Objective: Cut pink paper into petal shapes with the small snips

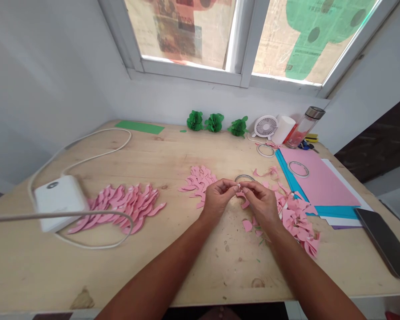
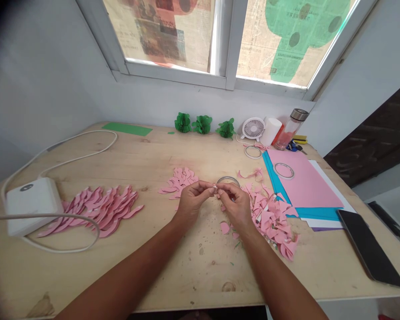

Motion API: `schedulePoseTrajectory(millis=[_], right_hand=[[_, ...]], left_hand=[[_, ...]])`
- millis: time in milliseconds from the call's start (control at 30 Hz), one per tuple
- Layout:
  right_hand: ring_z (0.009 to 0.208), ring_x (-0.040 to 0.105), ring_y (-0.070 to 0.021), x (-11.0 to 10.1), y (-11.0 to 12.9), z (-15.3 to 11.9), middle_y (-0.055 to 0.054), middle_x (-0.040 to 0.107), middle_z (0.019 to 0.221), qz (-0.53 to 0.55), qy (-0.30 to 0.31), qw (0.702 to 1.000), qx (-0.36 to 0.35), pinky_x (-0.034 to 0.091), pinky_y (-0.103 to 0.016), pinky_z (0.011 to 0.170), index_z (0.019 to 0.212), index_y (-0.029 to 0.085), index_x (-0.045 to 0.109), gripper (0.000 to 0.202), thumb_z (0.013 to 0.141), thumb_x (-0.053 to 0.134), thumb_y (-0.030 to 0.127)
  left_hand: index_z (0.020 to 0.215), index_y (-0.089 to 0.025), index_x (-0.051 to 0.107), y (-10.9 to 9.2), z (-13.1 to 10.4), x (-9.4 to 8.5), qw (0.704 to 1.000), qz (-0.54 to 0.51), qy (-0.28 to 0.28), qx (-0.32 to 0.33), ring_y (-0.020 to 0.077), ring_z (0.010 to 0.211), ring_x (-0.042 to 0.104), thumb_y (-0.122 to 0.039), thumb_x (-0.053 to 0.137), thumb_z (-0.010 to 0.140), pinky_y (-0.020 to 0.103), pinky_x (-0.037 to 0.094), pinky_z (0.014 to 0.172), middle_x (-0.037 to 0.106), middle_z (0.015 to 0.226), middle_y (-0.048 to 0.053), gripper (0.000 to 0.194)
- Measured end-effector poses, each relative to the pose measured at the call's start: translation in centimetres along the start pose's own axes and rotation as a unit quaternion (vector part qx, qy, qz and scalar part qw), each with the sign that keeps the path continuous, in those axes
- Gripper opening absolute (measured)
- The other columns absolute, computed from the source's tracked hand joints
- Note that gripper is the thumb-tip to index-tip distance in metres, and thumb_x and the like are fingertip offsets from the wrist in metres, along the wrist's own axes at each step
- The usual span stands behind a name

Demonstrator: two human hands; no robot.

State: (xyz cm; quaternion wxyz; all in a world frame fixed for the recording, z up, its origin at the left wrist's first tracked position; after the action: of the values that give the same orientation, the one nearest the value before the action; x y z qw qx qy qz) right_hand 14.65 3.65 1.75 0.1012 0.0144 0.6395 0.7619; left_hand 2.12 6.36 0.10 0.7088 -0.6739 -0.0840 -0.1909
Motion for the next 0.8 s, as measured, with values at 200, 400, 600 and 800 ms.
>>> schedulePoseTrajectory(millis=[200, 400, 600, 800], right_hand=[[0.083, 0.061, -0.0199, -0.10, -0.02, 0.04, -0.005, 0.066, 0.090, -0.022, -0.006, 1.000, 0.000, 0.052, -0.027, 0.056, 0.086, 0.024, 0.070, 0.015, 0.076, 0.061, 0.031], [0.082, 0.062, -0.0191, 0.02, 0.03, 0.01, -0.006, 0.066, 0.091, -0.037, 0.005, 0.999, -0.030, 0.053, -0.027, 0.059, 0.089, 0.021, 0.070, 0.020, 0.077, 0.060, 0.032], [0.084, 0.062, -0.0192, 0.05, 0.23, 0.02, -0.007, 0.066, 0.090, -0.055, 0.008, 0.997, -0.053, 0.053, -0.028, 0.062, 0.090, 0.021, 0.070, 0.019, 0.078, 0.059, 0.029], [0.077, 0.062, -0.0178, 0.05, 0.19, -0.03, -0.007, 0.065, 0.088, -0.060, 0.011, 0.997, -0.056, 0.051, -0.025, 0.053, 0.091, 0.019, 0.070, 0.019, 0.078, 0.059, 0.028]], left_hand=[[0.068, -0.015, 0.064, 0.08, 0.07, -0.16, 1.000, -0.003, -0.002, 0.003, 0.0143, 0.065, 0.061, -0.026, 0.070, 0.064, 0.029, 0.050, 0.068, 0.066, 0.066, 0.003, 0.012], [0.067, -0.014, 0.065, 0.09, 0.07, -0.11, 1.000, -0.010, -0.004, -0.012, 0.0134, 0.065, 0.061, -0.024, 0.070, 0.063, 0.027, 0.049, 0.068, 0.066, 0.067, 0.003, 0.012], [0.067, -0.014, 0.066, 0.15, 0.07, -0.11, 1.000, -0.013, -0.010, -0.018, 0.0121, 0.065, 0.060, -0.022, 0.070, 0.063, 0.025, 0.048, 0.068, 0.067, 0.067, 0.002, 0.010], [0.067, -0.014, 0.066, 0.22, 0.06, -0.15, 1.000, -0.011, -0.012, -0.013, 0.0124, 0.066, 0.061, -0.021, 0.070, 0.063, 0.025, 0.049, 0.068, 0.067, 0.069, 0.003, 0.009]])
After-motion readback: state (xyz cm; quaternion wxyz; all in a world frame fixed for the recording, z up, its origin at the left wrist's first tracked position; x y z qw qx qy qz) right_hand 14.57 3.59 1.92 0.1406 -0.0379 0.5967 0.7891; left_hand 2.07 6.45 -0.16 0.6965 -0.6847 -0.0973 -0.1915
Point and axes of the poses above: each hand's wrist, its own z-axis towards the middle knuckle, its own x-axis out of the palm, y = z × x, the point moved 5 cm from there along z, towards the middle knuckle
